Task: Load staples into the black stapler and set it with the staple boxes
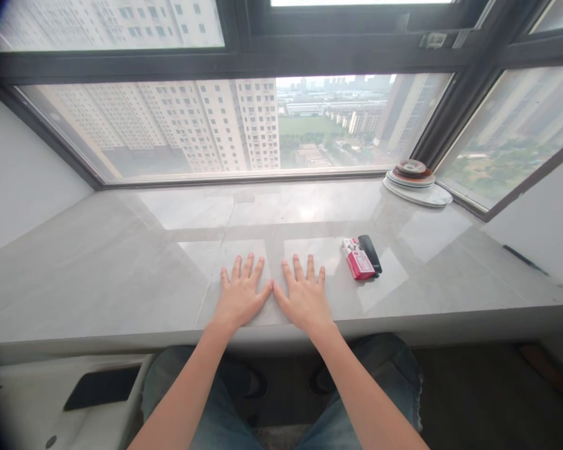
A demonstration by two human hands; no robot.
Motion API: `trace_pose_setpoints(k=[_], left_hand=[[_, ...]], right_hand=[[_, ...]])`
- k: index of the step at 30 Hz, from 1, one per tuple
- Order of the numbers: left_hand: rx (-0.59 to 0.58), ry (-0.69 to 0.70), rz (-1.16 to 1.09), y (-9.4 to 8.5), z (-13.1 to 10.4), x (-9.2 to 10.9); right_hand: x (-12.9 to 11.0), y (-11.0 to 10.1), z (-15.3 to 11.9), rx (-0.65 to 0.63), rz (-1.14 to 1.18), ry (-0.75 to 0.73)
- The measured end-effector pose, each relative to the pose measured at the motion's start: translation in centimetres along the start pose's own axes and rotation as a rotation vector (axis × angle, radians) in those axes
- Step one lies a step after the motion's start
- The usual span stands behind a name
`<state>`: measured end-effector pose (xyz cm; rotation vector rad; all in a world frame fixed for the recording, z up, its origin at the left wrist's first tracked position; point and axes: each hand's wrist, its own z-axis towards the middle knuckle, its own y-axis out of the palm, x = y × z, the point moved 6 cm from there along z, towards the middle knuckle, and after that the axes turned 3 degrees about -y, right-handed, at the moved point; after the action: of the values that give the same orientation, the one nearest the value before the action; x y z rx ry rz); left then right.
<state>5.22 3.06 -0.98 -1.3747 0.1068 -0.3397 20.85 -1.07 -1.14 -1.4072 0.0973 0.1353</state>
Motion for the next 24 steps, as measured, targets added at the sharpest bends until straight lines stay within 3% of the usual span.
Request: trace_pose_setpoints(k=[8,18,21,24], left_hand=[[-0.01,0.126,-0.017,-0.7,-0.2,0.3],[0.008,0.085,-0.014,-0.5,-0.5,0.8],[-0.001,0.09,-0.019,-0.7,-0.3,0.5],[-0.002,0.091,-0.032,-0.9,-0.1,0.4]], right_hand=[[0.0,-0.4,0.2,-0.008,0.036,0.021],[-0.1,-0.8,0.3,-0.012,0.068,0.006],[0.1,-0.8,0.5,-0.002,0.17,0.009],[2.0,-2.4,0.8,0.014,0.452,0.0]])
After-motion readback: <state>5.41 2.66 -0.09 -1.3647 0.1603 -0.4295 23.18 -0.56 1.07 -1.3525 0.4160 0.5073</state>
